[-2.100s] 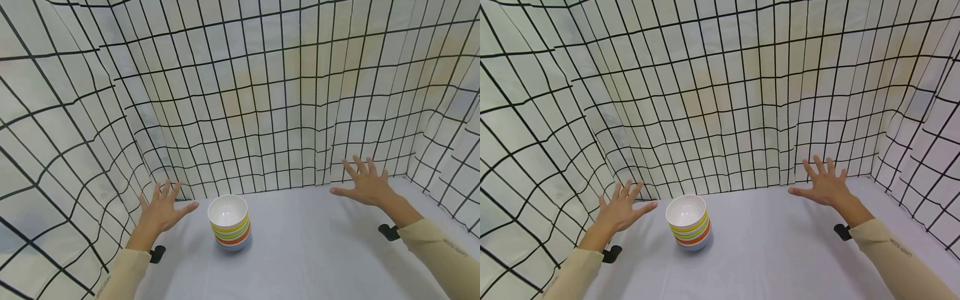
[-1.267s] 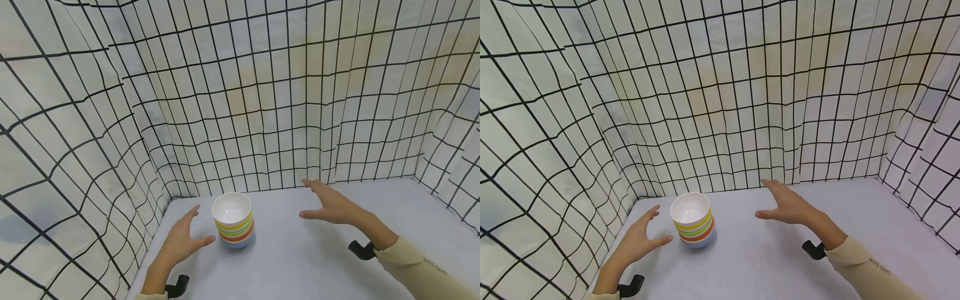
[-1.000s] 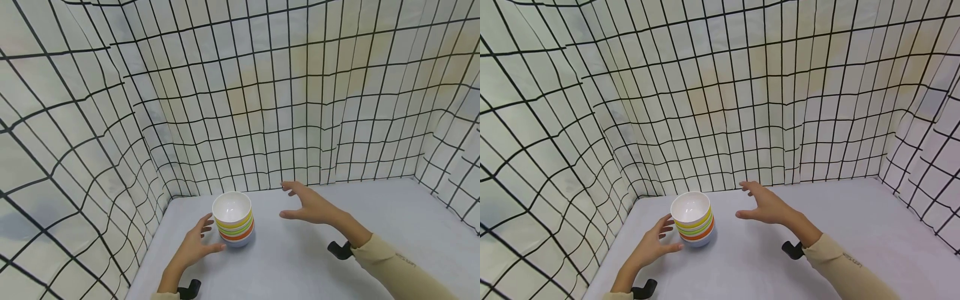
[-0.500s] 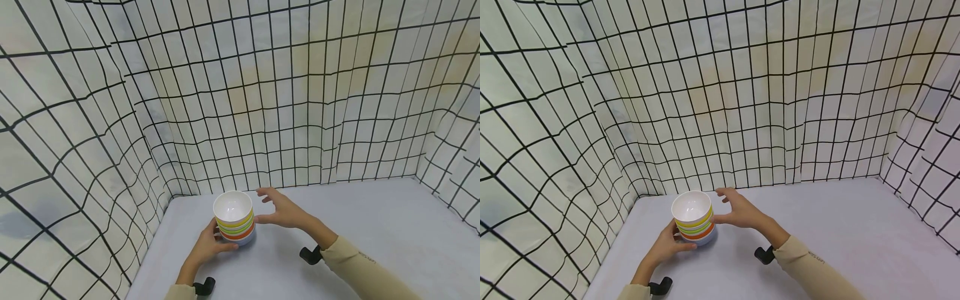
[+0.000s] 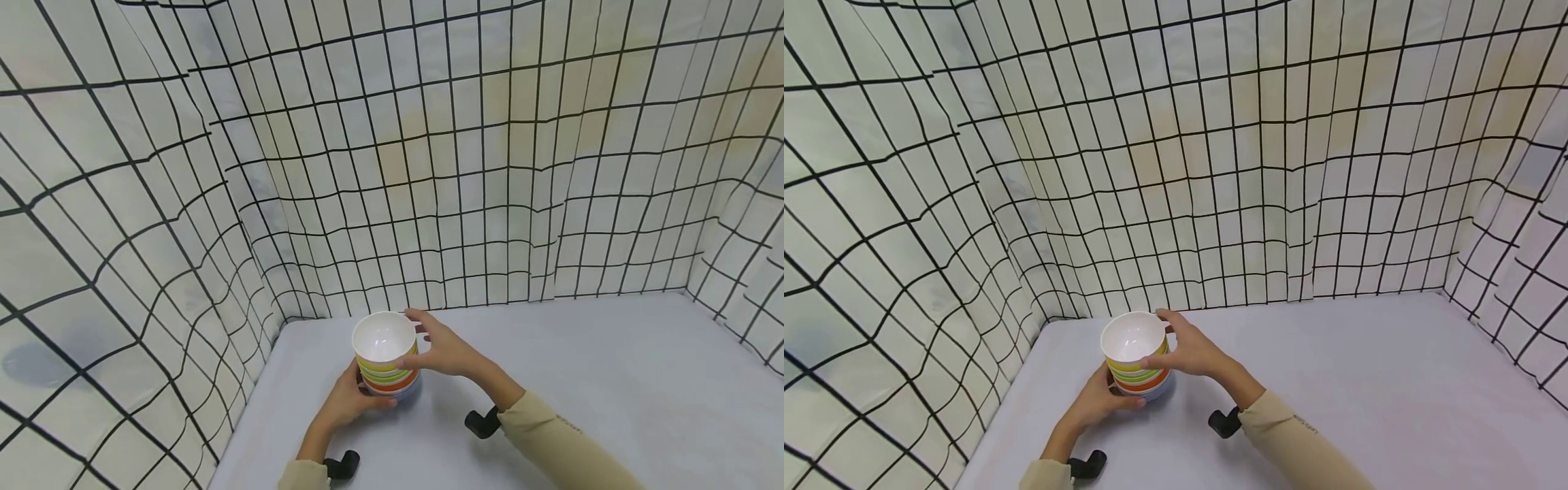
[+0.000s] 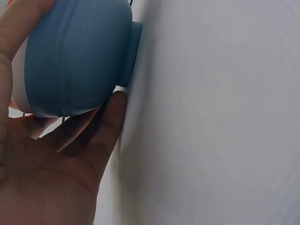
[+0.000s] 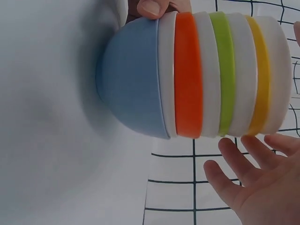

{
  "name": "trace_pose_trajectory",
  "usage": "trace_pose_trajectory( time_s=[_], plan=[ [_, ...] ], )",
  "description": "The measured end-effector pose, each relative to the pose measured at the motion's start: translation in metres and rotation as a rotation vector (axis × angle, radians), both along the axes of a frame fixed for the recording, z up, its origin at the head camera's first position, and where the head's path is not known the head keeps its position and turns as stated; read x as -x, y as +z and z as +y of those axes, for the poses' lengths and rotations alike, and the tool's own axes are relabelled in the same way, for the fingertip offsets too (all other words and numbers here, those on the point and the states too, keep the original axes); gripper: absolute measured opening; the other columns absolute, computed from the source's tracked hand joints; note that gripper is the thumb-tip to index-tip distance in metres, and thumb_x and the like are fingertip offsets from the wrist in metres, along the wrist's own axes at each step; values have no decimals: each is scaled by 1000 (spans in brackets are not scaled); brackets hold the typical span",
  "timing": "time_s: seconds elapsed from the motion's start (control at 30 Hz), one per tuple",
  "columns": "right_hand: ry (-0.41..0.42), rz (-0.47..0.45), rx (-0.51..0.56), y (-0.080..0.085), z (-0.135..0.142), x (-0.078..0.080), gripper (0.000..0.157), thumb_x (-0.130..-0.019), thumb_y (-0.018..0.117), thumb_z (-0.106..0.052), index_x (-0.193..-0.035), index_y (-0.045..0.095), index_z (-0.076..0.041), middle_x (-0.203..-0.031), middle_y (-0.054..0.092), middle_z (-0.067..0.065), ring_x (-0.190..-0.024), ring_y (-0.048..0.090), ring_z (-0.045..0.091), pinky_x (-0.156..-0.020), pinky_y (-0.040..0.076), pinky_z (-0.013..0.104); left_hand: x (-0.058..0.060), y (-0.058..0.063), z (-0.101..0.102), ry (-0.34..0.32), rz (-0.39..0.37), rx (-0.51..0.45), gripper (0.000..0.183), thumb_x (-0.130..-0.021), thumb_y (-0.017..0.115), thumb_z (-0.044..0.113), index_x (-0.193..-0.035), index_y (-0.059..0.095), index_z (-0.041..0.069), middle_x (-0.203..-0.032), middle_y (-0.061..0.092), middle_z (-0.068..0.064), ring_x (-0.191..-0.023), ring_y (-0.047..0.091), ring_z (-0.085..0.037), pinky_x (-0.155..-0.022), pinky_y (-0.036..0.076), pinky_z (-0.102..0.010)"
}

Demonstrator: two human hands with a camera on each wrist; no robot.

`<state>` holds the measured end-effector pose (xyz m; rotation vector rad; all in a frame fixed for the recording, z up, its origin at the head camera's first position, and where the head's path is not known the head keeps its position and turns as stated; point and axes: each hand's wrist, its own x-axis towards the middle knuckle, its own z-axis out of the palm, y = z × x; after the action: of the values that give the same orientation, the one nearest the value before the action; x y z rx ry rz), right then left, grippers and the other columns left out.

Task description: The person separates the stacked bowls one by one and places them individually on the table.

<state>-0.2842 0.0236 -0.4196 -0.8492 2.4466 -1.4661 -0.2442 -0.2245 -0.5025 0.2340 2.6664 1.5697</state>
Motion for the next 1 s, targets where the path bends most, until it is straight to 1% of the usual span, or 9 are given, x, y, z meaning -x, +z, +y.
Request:
trace_pose_trajectory(
  time_s=[0.13,0.23,0.47,0.57,0.77,1.0],
  plan=[
    [14,-24,30,-1,-7,2,104,-79,85,-47,-160,29,-13,-160,41,12,-144,45,39,-114,43,64,-1,1,1,15,-1,-25,99,-67,98,27,-149,43,23,-138,62,0,-124,61,-23,-101,54,-38],
    [4,-44,39,-3,-11,3,107,-79,86,-46,-161,27,-13,-160,41,11,-144,45,39,-114,44,62,-2,1,1,16,-6,-47,98,-68,97,24,-149,43,23,-138,62,-1,-126,60,-24,-101,54,-38],
    [1,-74,56,-9,-16,7,110,-77,88,-46,-162,25,-15,-158,43,11,-141,47,42,-110,48,62,-2,-1,2,4,-17,-67,100,-69,96,24,-152,40,23,-142,60,-2,-131,58,-29,-106,54,-46],
    [10,-82,73,-11,-17,8,110,-76,89,-45,-161,26,-17,-155,47,9,-140,49,41,-110,48,61,-1,-1,2,-2,-23,-76,100,-69,96,23,-152,40,23,-143,59,-3,-132,57,-30,-107,54,-47],
    [29,-56,106,-12,-18,8,105,-76,89,-44,-159,30,-19,-151,51,4,-139,50,33,-112,47,59,-2,0,2,1,-19,-87,98,-69,96,22,-151,42,24,-142,60,-1,-131,58,-29,-105,55,-46],
    [5,-46,102,-13,-18,7,105,-75,90,-44,-159,31,-19,-150,53,5,-137,54,34,-110,50,57,-2,1,2,0,-27,-94,98,-69,96,22,-151,42,23,-142,60,-2,-131,58,-29,-106,54,-48]
  ],
)
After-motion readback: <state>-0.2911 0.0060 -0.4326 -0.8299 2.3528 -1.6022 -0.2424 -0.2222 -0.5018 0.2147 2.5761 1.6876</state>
